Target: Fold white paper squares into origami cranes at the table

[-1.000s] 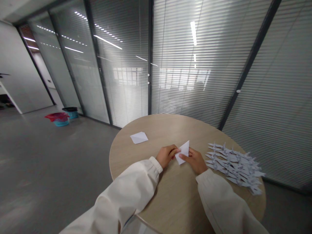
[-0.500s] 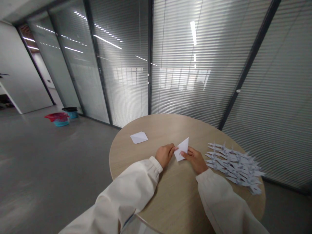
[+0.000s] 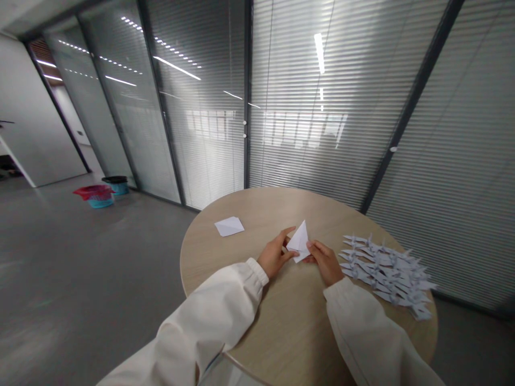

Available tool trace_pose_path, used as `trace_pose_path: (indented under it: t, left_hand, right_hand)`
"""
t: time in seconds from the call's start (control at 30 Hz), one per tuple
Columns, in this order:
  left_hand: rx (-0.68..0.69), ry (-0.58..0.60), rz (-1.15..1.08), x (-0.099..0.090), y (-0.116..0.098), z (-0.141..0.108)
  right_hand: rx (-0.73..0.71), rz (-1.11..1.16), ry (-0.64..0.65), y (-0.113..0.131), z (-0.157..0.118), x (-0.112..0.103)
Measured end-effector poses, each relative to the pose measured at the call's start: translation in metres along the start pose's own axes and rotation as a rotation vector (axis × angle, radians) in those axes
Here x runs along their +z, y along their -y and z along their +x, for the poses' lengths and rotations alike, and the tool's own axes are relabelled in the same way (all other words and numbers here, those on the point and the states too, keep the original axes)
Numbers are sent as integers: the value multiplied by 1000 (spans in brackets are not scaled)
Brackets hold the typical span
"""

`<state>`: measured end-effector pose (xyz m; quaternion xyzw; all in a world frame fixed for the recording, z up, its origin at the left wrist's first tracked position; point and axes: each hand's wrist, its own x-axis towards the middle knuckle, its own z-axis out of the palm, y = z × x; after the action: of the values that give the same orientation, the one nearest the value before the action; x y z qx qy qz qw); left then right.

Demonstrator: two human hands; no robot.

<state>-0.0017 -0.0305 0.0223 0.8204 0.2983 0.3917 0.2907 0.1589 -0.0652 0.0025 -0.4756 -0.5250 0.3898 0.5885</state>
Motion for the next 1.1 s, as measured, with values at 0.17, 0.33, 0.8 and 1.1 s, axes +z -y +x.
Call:
trace_pose_path:
  t: [0.17,0.33,0.8,1.1]
  left_hand:
    - [12,7,-1,0,5,1]
    - [31,-13,4,2,10,1]
    - [-15,-100,131,-1,9,2]
    - [6,23,229,-1,2,-2]
  right_hand:
    - [8,2,7,-1,1,0]
    - [13,8,43,-2,1,0]
    - [49,-94,104,6,-4,5]
    - [131,-57,-15,1,-1,4]
